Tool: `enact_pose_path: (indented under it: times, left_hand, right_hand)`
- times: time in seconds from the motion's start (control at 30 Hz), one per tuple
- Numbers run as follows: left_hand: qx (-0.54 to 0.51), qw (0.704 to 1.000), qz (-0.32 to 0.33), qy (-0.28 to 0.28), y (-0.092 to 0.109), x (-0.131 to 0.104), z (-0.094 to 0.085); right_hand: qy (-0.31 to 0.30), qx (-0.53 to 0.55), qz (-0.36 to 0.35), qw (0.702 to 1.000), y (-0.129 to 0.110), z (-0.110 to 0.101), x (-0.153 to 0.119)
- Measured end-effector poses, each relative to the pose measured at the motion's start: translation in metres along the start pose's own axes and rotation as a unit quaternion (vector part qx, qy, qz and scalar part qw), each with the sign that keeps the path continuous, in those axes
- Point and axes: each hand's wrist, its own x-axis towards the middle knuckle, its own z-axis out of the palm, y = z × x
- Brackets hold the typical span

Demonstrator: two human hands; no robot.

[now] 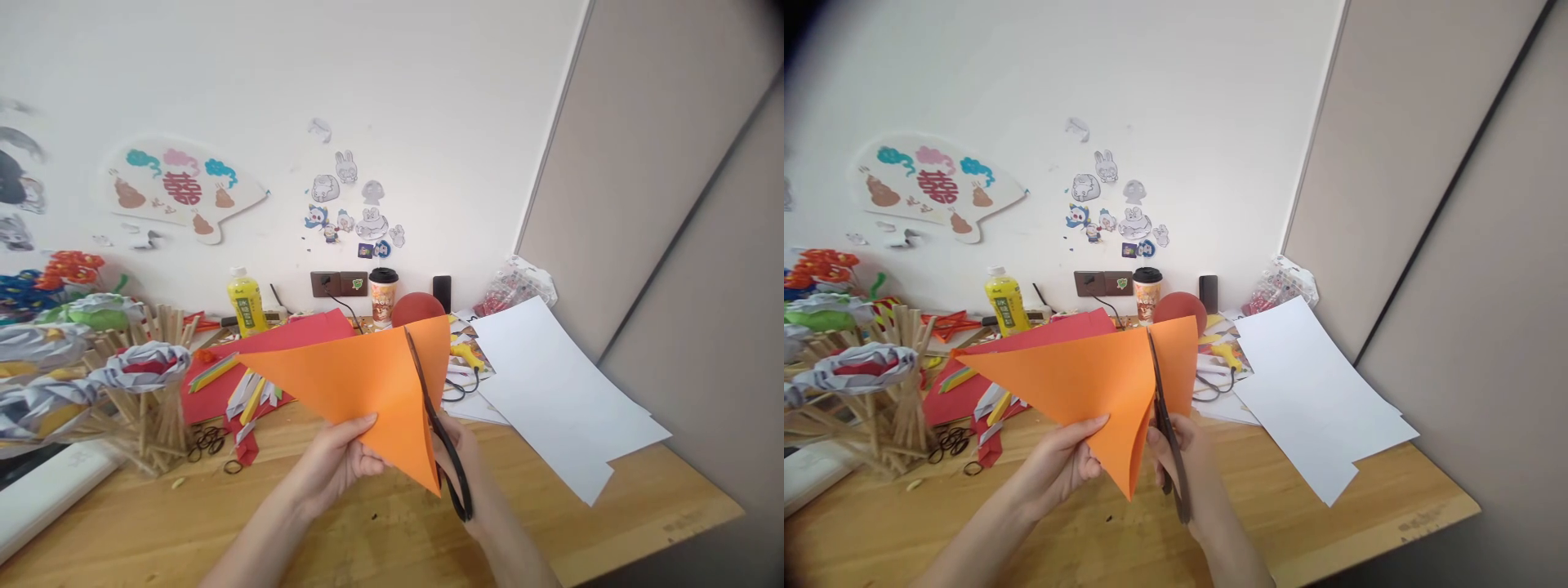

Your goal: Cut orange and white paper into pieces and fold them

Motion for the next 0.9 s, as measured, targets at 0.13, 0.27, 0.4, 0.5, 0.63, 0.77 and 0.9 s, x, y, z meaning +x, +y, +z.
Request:
enact_pose_path:
  times: [0.13,0.27,0.4,0.5,0.63,0.77,0.9]
  left_hand:
    - [-0.005,1.0,-0.006,-0.002,0.0,0.001,0.001]
    - [-0.004,1.0,-0.008,-0.005,0.0,0.0,0.002]
    - [-0.002,0.999,-0.027,-0.017,-0.003,-0.001,0.004]
    - [-0.009,0.999,-0.027,-0.023,-0.004,-0.002,0.004]
    - [-0.013,1.0,-0.025,-0.013,-0.006,-0.001,0.004]
    - [-0.016,1.0,-0.017,0.018,-0.003,0.002,0.005]
    - [-0.019,0.994,0.063,0.093,0.017,0.003,0.002]
  right_hand:
    - [0.028,-0.018,-0.007,0.999,0.009,0.0,0.001]
    - [0.023,-0.003,-0.003,1.0,0.007,0.003,0.002]
    - [0.012,0.031,0.031,0.999,-0.002,0.003,0.004]
    - [0.016,0.026,0.028,0.999,-0.002,0.0,0.006]
    - [0.035,0.019,0.012,0.999,0.008,0.0,0.012]
    - [0.058,0.008,0.021,0.998,0.012,0.0,0.02]
    - [0.062,-0.12,0.021,0.991,0.011,-0.007,0.02]
